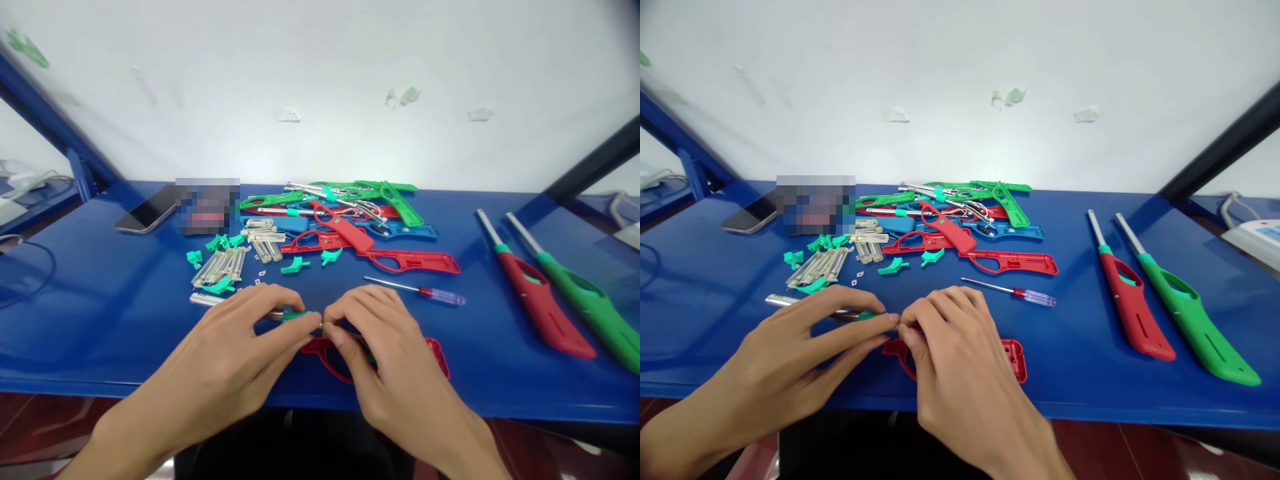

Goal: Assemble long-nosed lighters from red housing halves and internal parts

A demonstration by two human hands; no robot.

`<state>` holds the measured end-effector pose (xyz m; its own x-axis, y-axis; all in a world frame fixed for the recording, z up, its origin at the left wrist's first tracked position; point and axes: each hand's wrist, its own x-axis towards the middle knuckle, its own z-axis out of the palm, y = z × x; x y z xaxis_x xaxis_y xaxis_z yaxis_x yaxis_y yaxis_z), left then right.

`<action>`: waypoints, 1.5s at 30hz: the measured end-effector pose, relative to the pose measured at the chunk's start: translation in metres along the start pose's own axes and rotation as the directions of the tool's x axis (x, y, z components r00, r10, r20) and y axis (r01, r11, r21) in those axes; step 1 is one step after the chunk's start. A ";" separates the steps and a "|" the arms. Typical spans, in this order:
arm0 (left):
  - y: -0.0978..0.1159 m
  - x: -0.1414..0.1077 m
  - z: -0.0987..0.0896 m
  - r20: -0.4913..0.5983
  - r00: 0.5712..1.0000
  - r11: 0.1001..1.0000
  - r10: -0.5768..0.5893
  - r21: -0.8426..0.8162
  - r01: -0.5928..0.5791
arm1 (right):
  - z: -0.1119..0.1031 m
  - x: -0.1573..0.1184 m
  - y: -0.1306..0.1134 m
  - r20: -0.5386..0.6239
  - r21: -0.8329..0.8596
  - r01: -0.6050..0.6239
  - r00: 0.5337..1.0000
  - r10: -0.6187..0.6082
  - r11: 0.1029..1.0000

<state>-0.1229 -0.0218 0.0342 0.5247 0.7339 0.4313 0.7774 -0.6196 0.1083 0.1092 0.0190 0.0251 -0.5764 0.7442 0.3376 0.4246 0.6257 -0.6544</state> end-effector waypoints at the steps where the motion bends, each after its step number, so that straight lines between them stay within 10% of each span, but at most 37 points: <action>1: 0.001 0.001 -0.002 0.005 1.000 1.000 -0.004 -0.016 0.004 | 0.000 0.000 0.000 -0.008 0.010 -0.007 1.000 0.007 1.000; 23: 0.009 -0.010 0.005 -0.009 0.977 0.965 -0.214 -0.155 0.210 | 0.007 -0.004 -0.003 -0.003 -0.320 0.252 0.964 -0.267 0.913; 45: 0.028 -0.033 0.011 0.002 0.948 0.928 -0.318 -0.204 0.312 | 0.009 -0.023 0.005 0.105 -0.179 0.072 0.993 -0.054 0.981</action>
<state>-0.1142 -0.0604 0.0138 0.2514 0.8934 0.3723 0.8140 -0.4033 0.4180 0.1184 0.0030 0.0085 -0.6689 0.6804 0.2993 0.4995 0.7097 -0.4969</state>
